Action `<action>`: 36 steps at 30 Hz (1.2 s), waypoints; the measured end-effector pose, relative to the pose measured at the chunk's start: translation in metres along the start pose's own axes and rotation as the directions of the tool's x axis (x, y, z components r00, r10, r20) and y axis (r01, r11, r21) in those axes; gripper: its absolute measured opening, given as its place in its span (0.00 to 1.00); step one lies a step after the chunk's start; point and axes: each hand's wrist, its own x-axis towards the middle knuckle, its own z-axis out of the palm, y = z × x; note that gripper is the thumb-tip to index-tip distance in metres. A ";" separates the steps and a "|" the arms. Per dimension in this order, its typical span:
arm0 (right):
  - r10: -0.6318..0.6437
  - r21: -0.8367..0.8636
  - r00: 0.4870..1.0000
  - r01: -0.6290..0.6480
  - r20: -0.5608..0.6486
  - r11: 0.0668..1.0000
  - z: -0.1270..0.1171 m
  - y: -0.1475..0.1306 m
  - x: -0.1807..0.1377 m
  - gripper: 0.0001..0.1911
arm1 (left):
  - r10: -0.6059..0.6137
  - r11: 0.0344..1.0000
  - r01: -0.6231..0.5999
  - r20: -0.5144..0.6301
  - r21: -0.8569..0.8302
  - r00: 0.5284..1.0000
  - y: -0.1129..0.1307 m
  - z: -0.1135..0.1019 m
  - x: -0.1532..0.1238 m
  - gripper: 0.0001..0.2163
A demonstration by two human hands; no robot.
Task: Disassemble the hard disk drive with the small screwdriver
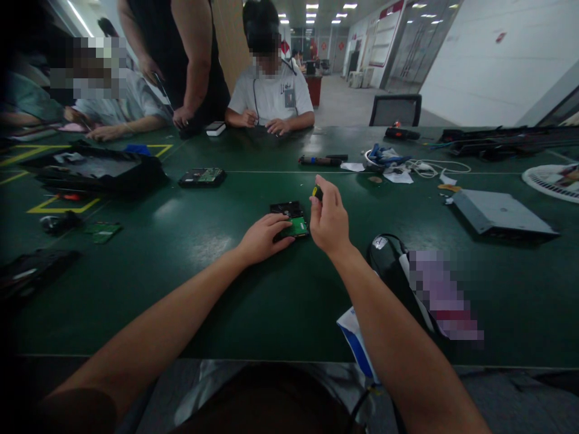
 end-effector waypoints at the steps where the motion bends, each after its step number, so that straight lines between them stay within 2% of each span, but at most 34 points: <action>1: 0.004 0.011 1.000 -0.004 0.004 1.000 0.001 0.000 0.000 0.24 | 0.001 1.000 -0.001 0.000 -0.001 1.000 0.000 0.000 0.000 0.19; 8: -0.005 -0.067 0.997 0.001 -0.071 0.998 -0.004 -0.005 0.001 0.20 | 0.002 1.000 -0.002 0.007 0.009 1.000 0.001 -0.002 0.000 0.20; 14: -0.058 -0.047 0.998 0.057 -0.018 0.997 -0.001 -0.004 0.001 0.21 | -0.011 1.000 0.011 0.002 0.012 1.000 0.001 -0.001 0.000 0.21; 20: -0.021 -0.042 0.994 0.016 -0.103 0.999 -0.002 -0.005 0.001 0.21 | -0.003 1.000 0.003 -0.001 0.011 1.000 0.001 -0.001 0.000 0.19; 23: -0.037 -0.047 0.996 0.033 -0.084 0.998 -0.003 -0.005 0.001 0.16 | -0.002 1.000 0.002 -0.005 0.004 1.000 0.001 -0.001 0.000 0.19; 27: -0.043 -0.014 0.998 0.043 -0.043 0.999 0.000 -0.004 0.001 0.20 | 0.000 1.000 0.000 -0.004 0.009 1.000 -0.001 0.000 0.000 0.20; 33: -0.012 -0.074 0.993 0.004 -0.116 0.997 -0.002 -0.007 0.002 0.17 | -0.002 1.000 0.002 -0.005 0.002 1.000 -0.001 0.001 0.000 0.19; 36: -0.054 -0.088 0.994 0.046 -0.091 0.995 -0.004 -0.007 0.002 0.16 | -0.005 1.000 0.005 -0.006 0.001 1.000 0.000 0.000 0.000 0.19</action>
